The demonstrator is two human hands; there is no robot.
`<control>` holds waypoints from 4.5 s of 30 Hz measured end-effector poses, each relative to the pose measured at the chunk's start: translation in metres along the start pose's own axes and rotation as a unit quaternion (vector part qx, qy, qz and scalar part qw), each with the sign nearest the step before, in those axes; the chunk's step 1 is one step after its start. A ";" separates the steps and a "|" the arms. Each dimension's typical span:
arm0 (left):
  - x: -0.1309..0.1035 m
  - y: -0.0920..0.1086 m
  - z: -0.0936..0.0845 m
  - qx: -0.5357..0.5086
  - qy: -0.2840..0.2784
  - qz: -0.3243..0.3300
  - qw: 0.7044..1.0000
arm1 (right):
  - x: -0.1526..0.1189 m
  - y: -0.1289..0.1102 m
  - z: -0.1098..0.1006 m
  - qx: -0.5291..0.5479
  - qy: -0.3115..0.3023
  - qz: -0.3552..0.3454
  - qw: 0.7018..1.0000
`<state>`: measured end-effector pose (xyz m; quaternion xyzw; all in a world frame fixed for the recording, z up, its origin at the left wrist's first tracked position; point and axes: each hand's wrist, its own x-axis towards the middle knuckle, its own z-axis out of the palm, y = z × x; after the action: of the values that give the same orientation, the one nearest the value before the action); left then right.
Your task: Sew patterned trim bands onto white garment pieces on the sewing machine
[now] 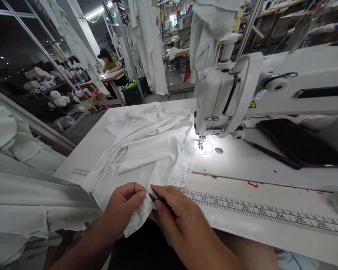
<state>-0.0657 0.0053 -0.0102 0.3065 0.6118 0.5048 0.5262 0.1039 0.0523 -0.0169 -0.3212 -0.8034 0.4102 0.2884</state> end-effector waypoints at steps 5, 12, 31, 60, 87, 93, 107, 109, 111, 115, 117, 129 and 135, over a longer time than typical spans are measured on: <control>0.000 -0.001 -0.003 0.051 0.002 0.045 0.998 | -0.001 0.000 0.001 -0.001 -0.022 0.006 1.000; -0.001 -0.002 -0.005 0.100 -0.002 0.072 0.992 | 0.002 -0.002 0.001 -0.009 -0.020 0.006 1.000; -0.001 -0.001 -0.007 0.189 -0.002 0.145 0.971 | 0.001 -0.003 0.000 -0.010 -0.041 0.017 0.999; 0.001 -0.006 -0.009 0.147 0.001 0.085 0.985 | 0.004 0.026 -0.022 -0.225 0.035 -0.045 0.973; -0.019 -0.003 -0.005 0.082 0.025 0.055 0.995 | 0.019 0.057 -0.142 -0.593 -0.007 0.064 0.803; -0.022 -0.009 0.001 0.140 0.027 0.098 0.985 | -0.051 -0.002 -0.055 -0.294 0.014 -0.064 0.954; -0.017 -0.008 0.001 0.098 -0.009 0.108 0.989 | -0.040 0.000 0.005 -0.145 -0.028 -0.068 0.987; -0.016 -0.009 0.001 0.092 -0.006 0.099 0.991 | -0.039 -0.001 0.004 -0.143 -0.035 -0.051 0.988; -0.014 -0.011 0.001 0.092 -0.006 0.093 0.991 | -0.038 -0.002 0.004 -0.139 -0.041 -0.041 0.989; -0.013 -0.012 0.001 0.101 -0.005 0.099 0.990 | -0.038 -0.004 0.004 -0.138 -0.036 -0.036 0.989; -0.013 -0.011 0.001 0.106 -0.003 0.101 0.989 | -0.038 -0.004 0.003 -0.137 -0.030 -0.036 0.989; -0.014 -0.008 0.002 0.111 -0.008 0.095 0.989 | -0.040 -0.002 0.003 -0.161 -0.015 -0.049 0.986; -0.014 -0.007 0.002 0.118 -0.002 0.092 0.989 | -0.037 -0.006 0.000 -0.156 -0.027 -0.035 0.987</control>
<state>-0.0589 -0.0091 -0.0118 0.4225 0.6350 0.4747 0.4391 0.1254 0.0214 -0.0192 -0.3230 -0.8757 0.2781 0.2270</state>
